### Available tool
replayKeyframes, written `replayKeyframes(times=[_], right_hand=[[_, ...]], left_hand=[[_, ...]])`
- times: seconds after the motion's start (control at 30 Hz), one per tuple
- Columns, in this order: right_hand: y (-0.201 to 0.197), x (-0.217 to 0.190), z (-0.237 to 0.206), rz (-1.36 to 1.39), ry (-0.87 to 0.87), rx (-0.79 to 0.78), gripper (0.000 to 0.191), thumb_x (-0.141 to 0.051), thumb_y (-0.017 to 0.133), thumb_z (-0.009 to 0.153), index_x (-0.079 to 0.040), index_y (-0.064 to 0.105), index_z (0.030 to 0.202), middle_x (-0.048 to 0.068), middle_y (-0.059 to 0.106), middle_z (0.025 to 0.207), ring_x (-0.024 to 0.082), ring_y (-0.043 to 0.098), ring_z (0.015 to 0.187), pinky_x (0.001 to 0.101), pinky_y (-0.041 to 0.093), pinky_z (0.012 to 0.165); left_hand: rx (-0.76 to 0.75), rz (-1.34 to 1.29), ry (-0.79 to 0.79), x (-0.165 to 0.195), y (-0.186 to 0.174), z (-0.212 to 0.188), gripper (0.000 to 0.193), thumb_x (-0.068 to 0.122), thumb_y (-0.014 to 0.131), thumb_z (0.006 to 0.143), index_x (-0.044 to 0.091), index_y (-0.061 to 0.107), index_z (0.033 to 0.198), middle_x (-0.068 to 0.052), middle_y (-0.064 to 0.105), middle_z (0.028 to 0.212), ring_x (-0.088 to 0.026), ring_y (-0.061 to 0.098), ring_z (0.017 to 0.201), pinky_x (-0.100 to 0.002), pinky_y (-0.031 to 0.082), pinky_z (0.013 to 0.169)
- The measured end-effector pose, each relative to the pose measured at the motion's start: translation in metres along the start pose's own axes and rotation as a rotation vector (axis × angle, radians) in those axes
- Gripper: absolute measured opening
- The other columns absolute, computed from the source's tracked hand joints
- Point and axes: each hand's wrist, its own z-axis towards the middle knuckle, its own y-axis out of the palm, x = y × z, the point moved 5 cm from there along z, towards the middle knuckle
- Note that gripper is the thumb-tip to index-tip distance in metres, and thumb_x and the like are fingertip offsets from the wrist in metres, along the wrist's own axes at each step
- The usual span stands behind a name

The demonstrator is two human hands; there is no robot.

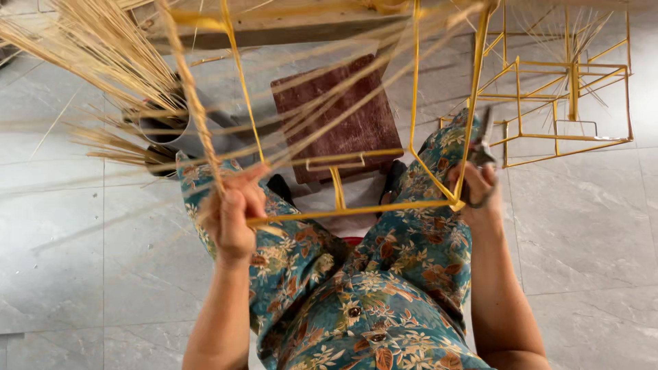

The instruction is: The person weaves thin bamboo strips through a yellow metal frame, then uses scissors to trim the excess. They continue weaving additional strips into the frame to build up the structure.

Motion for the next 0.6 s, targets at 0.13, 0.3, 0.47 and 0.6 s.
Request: replayKeyframes(times=[0.13, 0.3, 0.47, 0.6], right_hand=[[0.046, 0.013, 0.017, -0.568, -0.001, -0.095, 0.061, -0.005, 0.055, 0.092, -0.015, 0.048, 0.152, 0.003, 0.061, 0.074, 0.014, 0.053, 0.05, 0.0294, 0.048, 0.043], [0.123, 0.029, 0.075, -1.064, -0.323, -0.271, 0.058, -0.013, 0.072, 0.097, -0.009, 0.05, 0.15, 0.007, 0.071, 0.092, 0.023, 0.066, 0.078, 0.0378, 0.052, 0.067], [0.196, 0.03, 0.131, -1.563, -0.607, -0.293, 0.062, -0.023, 0.072, 0.093, -0.014, 0.048, 0.149, 0.02, 0.074, 0.105, 0.044, 0.069, 0.098, 0.0506, 0.055, 0.078], [0.247, 0.027, 0.176, -1.593, -0.539, -0.114, 0.065, -0.027, 0.071, 0.095, -0.016, 0.044, 0.153, 0.021, 0.072, 0.109, 0.045, 0.068, 0.099, 0.0522, 0.054, 0.083]], left_hand=[[0.002, 0.048, 0.101, -0.006, -0.009, 0.062, 0.049, 0.039, 0.049, 0.111, -0.005, 0.069, 0.121, -0.004, 0.059, 0.065, -0.01, 0.048, 0.052, -0.024, 0.039, 0.056], [0.044, 0.196, 0.142, -0.031, -0.015, 0.109, 0.05, 0.037, 0.049, 0.111, -0.005, 0.071, 0.123, -0.005, 0.061, 0.065, -0.009, 0.051, 0.057, -0.025, 0.043, 0.063], [0.133, 0.197, 0.076, -0.049, -0.038, 0.113, 0.045, 0.033, 0.051, 0.108, -0.005, 0.072, 0.118, -0.008, 0.064, 0.066, -0.008, 0.049, 0.054, -0.022, 0.038, 0.056], [0.195, 0.084, 0.042, -0.061, -0.055, 0.111, 0.043, 0.03, 0.052, 0.105, -0.006, 0.072, 0.118, -0.009, 0.064, 0.066, -0.009, 0.049, 0.052, -0.022, 0.035, 0.052]])
